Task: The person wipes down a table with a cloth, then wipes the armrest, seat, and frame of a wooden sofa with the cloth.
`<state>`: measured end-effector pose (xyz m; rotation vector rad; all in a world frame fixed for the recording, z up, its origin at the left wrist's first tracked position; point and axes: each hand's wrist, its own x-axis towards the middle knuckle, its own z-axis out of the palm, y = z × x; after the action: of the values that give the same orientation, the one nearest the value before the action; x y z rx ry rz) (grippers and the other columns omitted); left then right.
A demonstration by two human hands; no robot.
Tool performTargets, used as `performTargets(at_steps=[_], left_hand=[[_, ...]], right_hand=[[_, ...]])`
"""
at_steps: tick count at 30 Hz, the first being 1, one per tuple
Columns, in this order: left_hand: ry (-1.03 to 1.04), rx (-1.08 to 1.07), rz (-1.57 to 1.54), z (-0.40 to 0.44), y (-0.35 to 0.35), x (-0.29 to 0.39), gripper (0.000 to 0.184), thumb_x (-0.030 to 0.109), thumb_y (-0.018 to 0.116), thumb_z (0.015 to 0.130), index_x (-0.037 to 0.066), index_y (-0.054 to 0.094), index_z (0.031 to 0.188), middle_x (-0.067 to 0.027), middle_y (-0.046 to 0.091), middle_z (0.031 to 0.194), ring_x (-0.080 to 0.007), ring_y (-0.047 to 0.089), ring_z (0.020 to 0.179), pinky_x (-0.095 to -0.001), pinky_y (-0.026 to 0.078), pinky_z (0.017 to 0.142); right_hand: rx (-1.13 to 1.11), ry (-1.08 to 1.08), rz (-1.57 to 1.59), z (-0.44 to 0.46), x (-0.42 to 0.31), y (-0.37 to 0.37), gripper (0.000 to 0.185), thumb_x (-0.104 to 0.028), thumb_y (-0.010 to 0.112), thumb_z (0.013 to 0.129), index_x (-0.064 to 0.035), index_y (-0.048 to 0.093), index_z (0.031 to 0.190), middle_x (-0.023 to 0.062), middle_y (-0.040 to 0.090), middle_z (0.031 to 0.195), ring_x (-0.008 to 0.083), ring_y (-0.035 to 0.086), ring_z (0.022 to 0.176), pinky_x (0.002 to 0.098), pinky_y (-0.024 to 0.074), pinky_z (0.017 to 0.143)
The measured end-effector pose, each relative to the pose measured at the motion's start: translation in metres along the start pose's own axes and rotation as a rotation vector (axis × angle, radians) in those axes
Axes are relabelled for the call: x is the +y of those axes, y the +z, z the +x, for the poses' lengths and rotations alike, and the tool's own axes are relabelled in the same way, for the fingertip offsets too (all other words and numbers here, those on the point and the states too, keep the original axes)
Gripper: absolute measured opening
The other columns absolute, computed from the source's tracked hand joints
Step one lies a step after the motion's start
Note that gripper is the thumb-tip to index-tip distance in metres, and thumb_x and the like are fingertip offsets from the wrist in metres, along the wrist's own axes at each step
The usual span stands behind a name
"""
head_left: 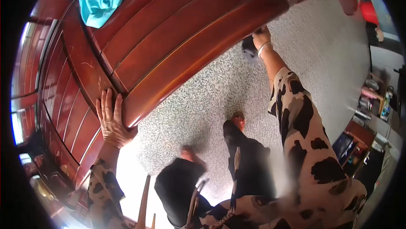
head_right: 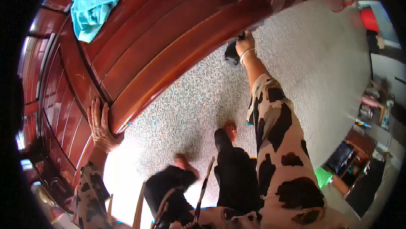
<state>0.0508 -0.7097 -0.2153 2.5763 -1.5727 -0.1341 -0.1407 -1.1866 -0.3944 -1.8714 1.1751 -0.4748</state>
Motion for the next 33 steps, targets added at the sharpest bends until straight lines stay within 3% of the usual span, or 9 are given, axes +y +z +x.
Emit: performTargets(at_steps=[4, 9, 11, 14, 16, 19, 23, 24, 33], left_hand=[[-0.021, 0.020, 0.016, -0.004, -0.001, 0.003, 0.096, 0.019, 0.068, 0.049, 0.013, 0.028, 0.136, -0.0184, 0.026, 0.141, -0.0357, 0.022, 0.132, -0.0529, 0.014, 0.107], [-0.037, 0.066, 0.035, -0.004, -0.003, 0.008, 0.096, 0.016, 0.067, 0.047, 0.013, 0.031, 0.136, -0.0153, 0.027, 0.141, -0.0331, 0.022, 0.133, -0.0495, 0.014, 0.109], [-0.070, 0.064, 0.067, -0.011, 0.000, 0.015, 0.096, 0.015, 0.067, 0.046, 0.013, 0.032, 0.136, -0.0148, 0.027, 0.141, -0.0322, 0.022, 0.133, -0.0482, 0.014, 0.110], [-0.107, 0.121, 0.104, -0.017, 0.007, 0.020, 0.095, 0.012, 0.066, 0.047, 0.011, 0.032, 0.136, -0.0133, 0.029, 0.141, -0.0311, 0.025, 0.132, -0.0462, 0.017, 0.110], [-0.124, 0.130, 0.136, -0.029, 0.010, 0.017, 0.092, 0.005, 0.065, 0.051, 0.011, 0.030, 0.136, -0.0131, 0.030, 0.140, -0.0318, 0.026, 0.131, -0.0443, 0.020, 0.109], [-0.252, 0.198, 0.190, -0.059, 0.015, 0.003, 0.095, 0.004, 0.068, 0.052, 0.012, 0.027, 0.138, -0.0133, 0.033, 0.137, -0.0322, 0.027, 0.130, -0.0446, 0.023, 0.108], [-0.269, 0.226, 0.201, -0.062, 0.025, -0.007, 0.096, 0.003, 0.066, 0.053, 0.015, 0.025, 0.139, -0.0134, 0.035, 0.136, -0.0312, 0.030, 0.129, -0.0434, 0.024, 0.107], [-0.276, 0.216, 0.195, -0.063, 0.027, -0.006, 0.096, 0.003, 0.066, 0.053, 0.015, 0.025, 0.139, -0.0134, 0.035, 0.136, -0.0312, 0.030, 0.129, -0.0434, 0.024, 0.107], [-0.332, 0.233, 0.246, -0.062, 0.028, -0.006, 0.093, -0.001, 0.062, 0.053, 0.015, 0.026, 0.138, -0.0107, 0.036, 0.136, -0.0290, 0.032, 0.128, -0.0413, 0.027, 0.106]], right_hand=[[0.054, -0.242, -0.088, -0.006, -0.040, 0.012, 0.030, -0.024, 0.049, 0.085, -0.0043, 0.054, 0.107, 0.0193, 0.060, 0.104, 0.0354, 0.055, 0.100, 0.0375, 0.0429, 0.086], [-0.133, -0.127, -0.112, -0.049, -0.031, 0.054, 0.025, -0.016, 0.048, 0.080, 0.0018, 0.059, 0.093, 0.0242, 0.060, 0.100, 0.0384, 0.055, 0.097, 0.0396, 0.0427, 0.085], [-0.367, 0.006, -0.219, -0.104, -0.032, 0.084, 0.029, -0.015, 0.046, 0.080, 0.0050, 0.051, 0.101, 0.0299, 0.056, 0.103, 0.0425, 0.053, 0.100, 0.0434, 0.0412, 0.087], [-0.782, -0.299, -0.469, -0.169, -0.060, 0.083, 0.024, -0.010, 0.047, 0.077, 0.0007, 0.050, 0.099, 0.0263, 0.059, 0.095, 0.0409, 0.055, 0.094, 0.0430, 0.0443, 0.080], [-0.751, -0.375, -0.370, -0.159, -0.056, 0.072, 0.029, -0.004, 0.043, 0.076, 0.0010, 0.050, 0.103, 0.0269, 0.057, 0.101, 0.0406, 0.054, 0.098, 0.0418, 0.0431, 0.084], [-0.252, -0.436, -0.104, -0.092, 0.004, 0.048, 0.053, 0.008, 0.041, 0.075, -0.0017, 0.044, 0.127, 0.0200, 0.052, 0.122, 0.0296, 0.050, 0.114, 0.0319, 0.0377, 0.098], [0.128, -0.345, -0.207, -0.017, 0.019, -0.033, 0.054, 0.008, 0.039, 0.075, -0.0018, 0.043, 0.128, 0.0219, 0.051, 0.123, 0.0292, 0.050, 0.115, 0.0292, 0.0367, 0.097], [0.119, -0.382, -0.280, 0.013, 0.040, -0.036, 0.057, 0.003, 0.046, 0.074, -0.0085, 0.043, 0.129, 0.0255, 0.054, 0.114, 0.0382, 0.052, 0.105, 0.0378, 0.0415, 0.090], [-0.317, -0.261, -0.396, -0.064, 0.020, 0.035, 0.056, -0.007, 0.052, 0.072, 0.0010, 0.041, 0.126, 0.0272, 0.053, 0.115, 0.0381, 0.050, 0.110, 0.0372, 0.0402, 0.093]])
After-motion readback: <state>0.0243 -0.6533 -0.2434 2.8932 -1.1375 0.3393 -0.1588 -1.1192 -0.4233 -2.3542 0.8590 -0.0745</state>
